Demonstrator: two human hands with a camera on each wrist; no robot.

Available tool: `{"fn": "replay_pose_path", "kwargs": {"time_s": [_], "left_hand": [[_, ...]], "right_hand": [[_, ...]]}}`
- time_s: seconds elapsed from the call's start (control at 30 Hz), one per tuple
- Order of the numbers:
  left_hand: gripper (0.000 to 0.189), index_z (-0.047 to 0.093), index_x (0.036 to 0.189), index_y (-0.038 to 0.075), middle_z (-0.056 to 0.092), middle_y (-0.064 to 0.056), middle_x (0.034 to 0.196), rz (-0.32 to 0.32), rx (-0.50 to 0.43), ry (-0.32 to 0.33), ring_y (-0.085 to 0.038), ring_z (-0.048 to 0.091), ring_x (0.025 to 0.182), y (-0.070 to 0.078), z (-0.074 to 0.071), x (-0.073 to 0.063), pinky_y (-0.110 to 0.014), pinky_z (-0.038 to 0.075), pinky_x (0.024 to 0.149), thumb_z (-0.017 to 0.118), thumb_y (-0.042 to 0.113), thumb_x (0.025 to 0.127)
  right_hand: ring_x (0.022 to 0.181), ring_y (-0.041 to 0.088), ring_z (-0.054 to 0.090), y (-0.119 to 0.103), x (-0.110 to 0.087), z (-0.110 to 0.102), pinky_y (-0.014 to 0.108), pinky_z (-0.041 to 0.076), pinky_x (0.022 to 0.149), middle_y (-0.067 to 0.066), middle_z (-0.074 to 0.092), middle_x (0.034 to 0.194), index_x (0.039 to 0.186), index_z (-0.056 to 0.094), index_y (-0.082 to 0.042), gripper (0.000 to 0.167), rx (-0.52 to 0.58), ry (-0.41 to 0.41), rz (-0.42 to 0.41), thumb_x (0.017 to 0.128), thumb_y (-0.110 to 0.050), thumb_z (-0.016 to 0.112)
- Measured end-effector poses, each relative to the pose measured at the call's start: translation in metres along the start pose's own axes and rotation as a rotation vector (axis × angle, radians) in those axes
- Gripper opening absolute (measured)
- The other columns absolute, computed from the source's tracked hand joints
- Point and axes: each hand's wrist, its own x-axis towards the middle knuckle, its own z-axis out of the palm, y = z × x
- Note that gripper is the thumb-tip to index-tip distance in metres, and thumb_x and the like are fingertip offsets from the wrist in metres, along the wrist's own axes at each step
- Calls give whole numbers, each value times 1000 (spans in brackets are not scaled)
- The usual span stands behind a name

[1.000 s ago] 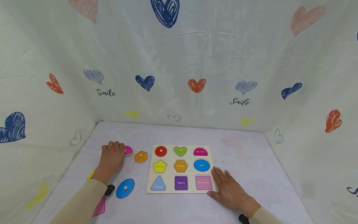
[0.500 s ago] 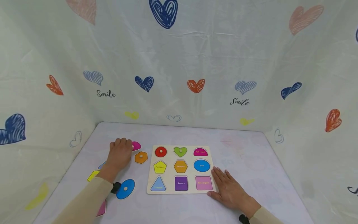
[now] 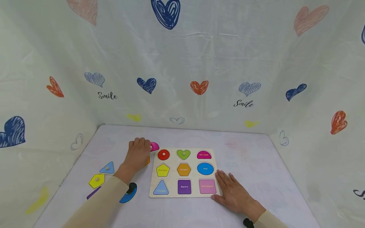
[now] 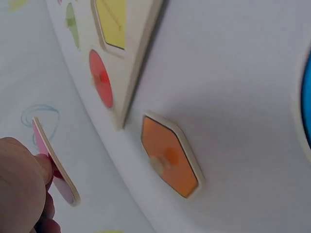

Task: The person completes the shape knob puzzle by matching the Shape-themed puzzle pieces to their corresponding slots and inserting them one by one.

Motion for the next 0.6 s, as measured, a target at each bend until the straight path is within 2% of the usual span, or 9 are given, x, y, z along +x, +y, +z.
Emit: {"fn": "replay_pose_path", "kwargs": {"time_s": [0.23, 0.43, 0.6], "left_hand": [[42, 61, 126, -2, 61, -18, 110, 9, -49, -8, -34, 53, 110, 24, -7, 10, -52, 49, 97, 79, 22, 96], [42, 61, 129, 0, 60, -16, 111, 25, -35, -44, -33, 52, 111, 42, -11, 20, -51, 49, 98, 76, 24, 98], [37, 61, 127, 2, 60, -14, 109, 54, -32, -50, -31, 51, 108, 58, -14, 29, -48, 48, 97, 71, 27, 102]], "right_hand": [[160, 29, 30, 1, -1, 0, 53, 22, 129, 10, 29, 173, 165, 31, -7, 97, 5, 5, -5, 98, -76, 47], [160, 30, 30, 1, -2, 1, 53, 22, 129, 10, 30, 173, 165, 31, -7, 97, 22, 13, -5, 98, -75, 49], [160, 30, 29, 0, -1, 0, 53, 21, 129, 10, 30, 173, 165, 30, -7, 97, 20, 9, -5, 99, -75, 47]]}}
